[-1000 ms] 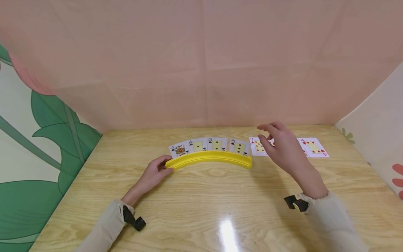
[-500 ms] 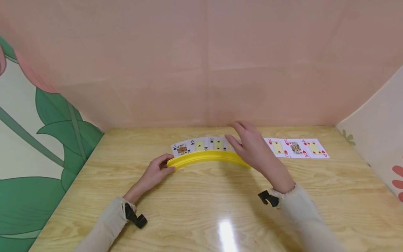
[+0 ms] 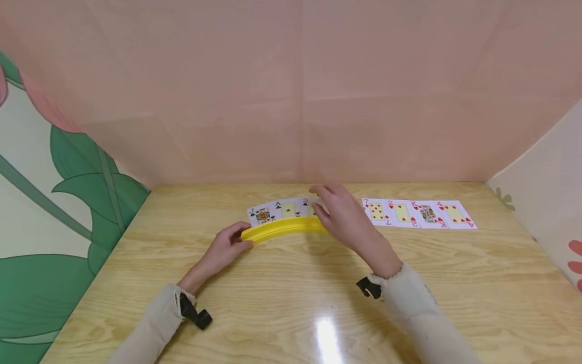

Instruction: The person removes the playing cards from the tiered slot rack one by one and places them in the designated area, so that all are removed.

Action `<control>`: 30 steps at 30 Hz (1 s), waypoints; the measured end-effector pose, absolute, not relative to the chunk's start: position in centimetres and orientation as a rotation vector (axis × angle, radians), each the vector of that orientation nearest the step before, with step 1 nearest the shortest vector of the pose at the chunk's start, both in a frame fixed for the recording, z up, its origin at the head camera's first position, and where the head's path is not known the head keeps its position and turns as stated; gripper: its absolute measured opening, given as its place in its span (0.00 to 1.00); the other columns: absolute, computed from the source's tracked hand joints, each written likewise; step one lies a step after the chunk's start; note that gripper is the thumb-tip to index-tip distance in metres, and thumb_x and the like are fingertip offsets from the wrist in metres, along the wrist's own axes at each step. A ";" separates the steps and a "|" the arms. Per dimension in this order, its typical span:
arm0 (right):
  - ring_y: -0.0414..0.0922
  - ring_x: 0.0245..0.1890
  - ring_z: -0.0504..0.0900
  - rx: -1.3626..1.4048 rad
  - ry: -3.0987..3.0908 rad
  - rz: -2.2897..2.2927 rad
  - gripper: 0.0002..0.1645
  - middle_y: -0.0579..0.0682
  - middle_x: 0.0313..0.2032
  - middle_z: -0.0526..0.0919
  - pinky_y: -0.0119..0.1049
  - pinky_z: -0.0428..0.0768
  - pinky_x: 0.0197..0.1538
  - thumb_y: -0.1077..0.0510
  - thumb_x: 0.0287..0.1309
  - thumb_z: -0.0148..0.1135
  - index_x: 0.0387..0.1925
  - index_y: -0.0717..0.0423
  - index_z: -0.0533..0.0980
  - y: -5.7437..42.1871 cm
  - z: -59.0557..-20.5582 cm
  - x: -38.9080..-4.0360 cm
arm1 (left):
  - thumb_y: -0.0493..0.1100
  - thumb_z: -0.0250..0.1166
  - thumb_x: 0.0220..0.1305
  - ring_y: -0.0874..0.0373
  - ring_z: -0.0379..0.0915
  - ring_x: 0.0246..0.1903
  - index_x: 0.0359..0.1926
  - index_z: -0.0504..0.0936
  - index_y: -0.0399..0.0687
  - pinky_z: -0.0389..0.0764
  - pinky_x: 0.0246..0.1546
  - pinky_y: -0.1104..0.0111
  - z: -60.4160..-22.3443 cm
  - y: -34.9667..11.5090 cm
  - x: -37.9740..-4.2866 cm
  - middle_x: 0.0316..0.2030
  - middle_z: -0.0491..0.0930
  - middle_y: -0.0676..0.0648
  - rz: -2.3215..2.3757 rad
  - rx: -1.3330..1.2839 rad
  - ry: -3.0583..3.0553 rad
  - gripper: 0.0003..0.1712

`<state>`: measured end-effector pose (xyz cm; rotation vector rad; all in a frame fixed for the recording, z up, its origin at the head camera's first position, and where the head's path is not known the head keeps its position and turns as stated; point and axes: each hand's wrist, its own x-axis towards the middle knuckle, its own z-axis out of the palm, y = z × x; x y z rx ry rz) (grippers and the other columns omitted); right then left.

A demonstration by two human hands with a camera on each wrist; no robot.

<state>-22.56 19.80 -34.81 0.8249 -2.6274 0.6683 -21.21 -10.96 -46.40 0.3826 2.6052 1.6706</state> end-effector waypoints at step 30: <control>0.46 0.28 0.75 0.634 -3.123 0.505 0.26 0.70 0.53 0.80 0.38 0.74 0.31 0.68 0.59 0.55 0.60 0.71 0.72 25.3 -33.2 -23.4 | 0.36 0.68 0.64 0.57 0.76 0.42 0.56 0.81 0.47 0.79 0.44 0.65 -46.5 -10.9 -21.2 0.48 0.82 0.48 1.672 0.368 2.607 0.19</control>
